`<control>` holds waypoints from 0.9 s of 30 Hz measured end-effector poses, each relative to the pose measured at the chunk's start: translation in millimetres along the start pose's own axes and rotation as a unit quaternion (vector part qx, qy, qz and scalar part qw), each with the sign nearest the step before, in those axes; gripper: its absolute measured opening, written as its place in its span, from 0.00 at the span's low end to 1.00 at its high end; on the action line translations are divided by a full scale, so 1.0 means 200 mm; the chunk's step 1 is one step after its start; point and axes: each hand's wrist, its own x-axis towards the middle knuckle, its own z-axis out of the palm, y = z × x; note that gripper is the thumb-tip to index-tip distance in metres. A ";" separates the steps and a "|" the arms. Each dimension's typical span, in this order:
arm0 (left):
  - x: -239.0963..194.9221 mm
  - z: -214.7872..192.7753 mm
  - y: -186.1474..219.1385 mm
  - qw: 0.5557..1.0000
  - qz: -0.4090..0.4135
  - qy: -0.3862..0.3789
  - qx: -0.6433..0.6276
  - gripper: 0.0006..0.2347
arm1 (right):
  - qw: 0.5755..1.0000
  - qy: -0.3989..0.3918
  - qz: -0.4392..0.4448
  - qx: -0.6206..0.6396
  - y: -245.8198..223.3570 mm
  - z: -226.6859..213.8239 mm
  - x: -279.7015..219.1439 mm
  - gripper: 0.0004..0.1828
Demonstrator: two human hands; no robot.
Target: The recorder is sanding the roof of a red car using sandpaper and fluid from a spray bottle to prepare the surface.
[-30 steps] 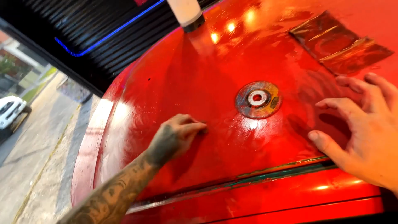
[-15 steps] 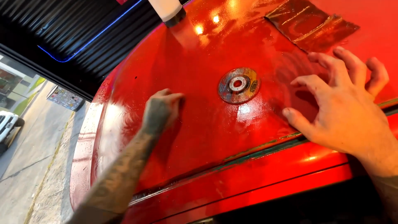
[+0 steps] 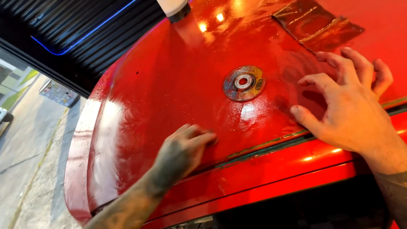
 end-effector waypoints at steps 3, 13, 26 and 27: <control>-0.06 -0.03 -0.16 1.000 -0.015 0.002 -0.018 0.11 | 1.000 0.008 -0.017 0.021 0.00 0.01 0.03 0.25; -0.16 0.00 -0.03 0.999 -0.020 0.026 -0.013 0.10 | 0.999 -0.015 -0.002 -0.040 0.11 0.07 -0.04 0.25; -0.19 -0.02 0.12 0.966 -0.039 0.143 -0.210 0.15 | 0.992 -0.041 -0.117 -0.008 -0.67 0.11 -0.15 0.20; -0.24 -0.09 0.13 0.964 -0.030 0.151 -0.217 0.15 | 0.992 -0.039 -0.119 -0.022 -0.75 0.13 -0.15 0.20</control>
